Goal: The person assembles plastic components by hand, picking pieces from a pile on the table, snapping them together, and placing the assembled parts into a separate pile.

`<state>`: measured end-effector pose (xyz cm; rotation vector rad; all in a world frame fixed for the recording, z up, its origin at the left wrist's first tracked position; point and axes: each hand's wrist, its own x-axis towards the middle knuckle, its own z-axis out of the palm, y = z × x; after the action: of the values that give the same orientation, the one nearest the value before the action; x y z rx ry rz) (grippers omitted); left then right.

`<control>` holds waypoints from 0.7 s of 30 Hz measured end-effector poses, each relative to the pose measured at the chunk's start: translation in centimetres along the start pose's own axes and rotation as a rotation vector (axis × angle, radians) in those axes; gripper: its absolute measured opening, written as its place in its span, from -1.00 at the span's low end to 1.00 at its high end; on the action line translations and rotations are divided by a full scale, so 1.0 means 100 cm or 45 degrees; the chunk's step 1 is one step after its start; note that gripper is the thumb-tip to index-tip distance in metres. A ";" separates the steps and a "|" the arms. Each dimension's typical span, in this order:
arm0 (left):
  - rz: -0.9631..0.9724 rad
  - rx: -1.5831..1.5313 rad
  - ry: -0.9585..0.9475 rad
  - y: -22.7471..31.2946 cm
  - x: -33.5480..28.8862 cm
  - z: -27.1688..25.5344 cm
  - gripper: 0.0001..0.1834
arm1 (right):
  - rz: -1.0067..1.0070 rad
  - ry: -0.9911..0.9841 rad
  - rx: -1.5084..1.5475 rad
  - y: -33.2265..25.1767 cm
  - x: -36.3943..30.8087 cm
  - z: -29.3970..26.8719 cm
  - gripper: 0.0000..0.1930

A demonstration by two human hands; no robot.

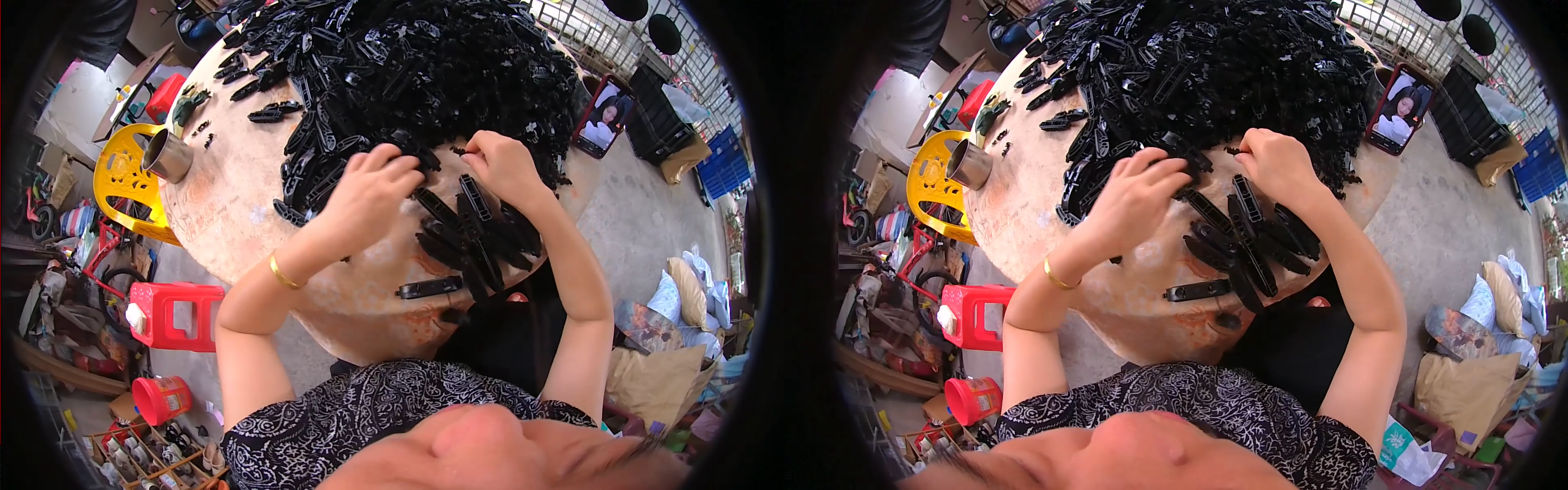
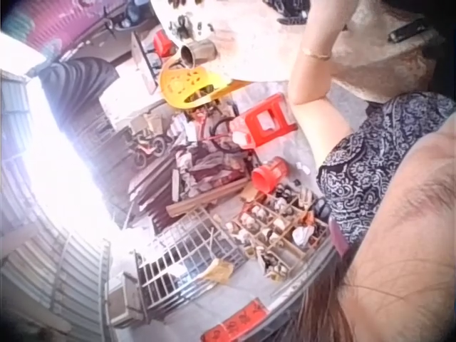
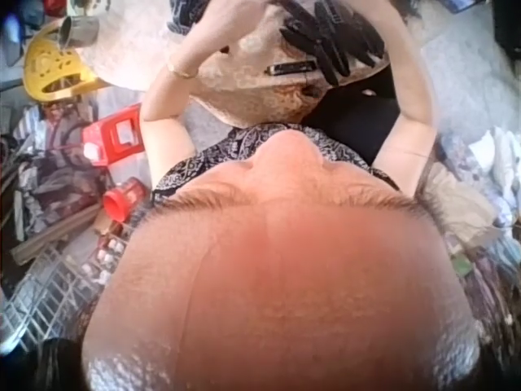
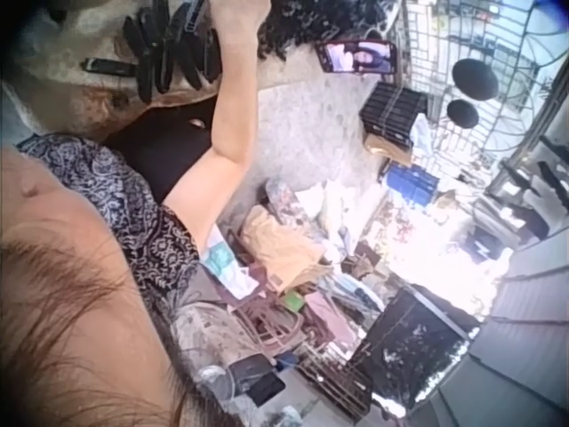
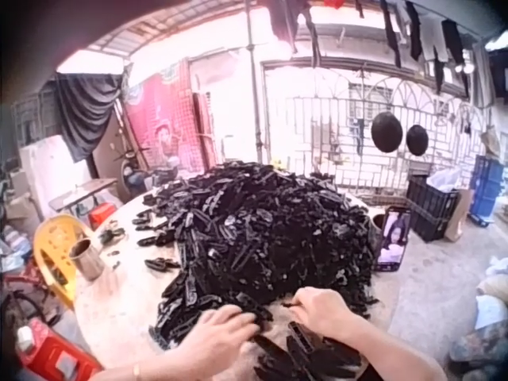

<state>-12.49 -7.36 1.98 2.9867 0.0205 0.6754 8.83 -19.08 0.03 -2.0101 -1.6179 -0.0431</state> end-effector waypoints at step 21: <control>-0.846 -1.477 -0.295 0.010 0.009 -0.010 -0.66 | -0.236 0.319 0.750 -0.056 -0.037 -0.033 -0.88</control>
<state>-12.11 -8.23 3.39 1.7438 0.4184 0.1349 3.73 -23.16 3.73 -1.3504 -1.4387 0.0985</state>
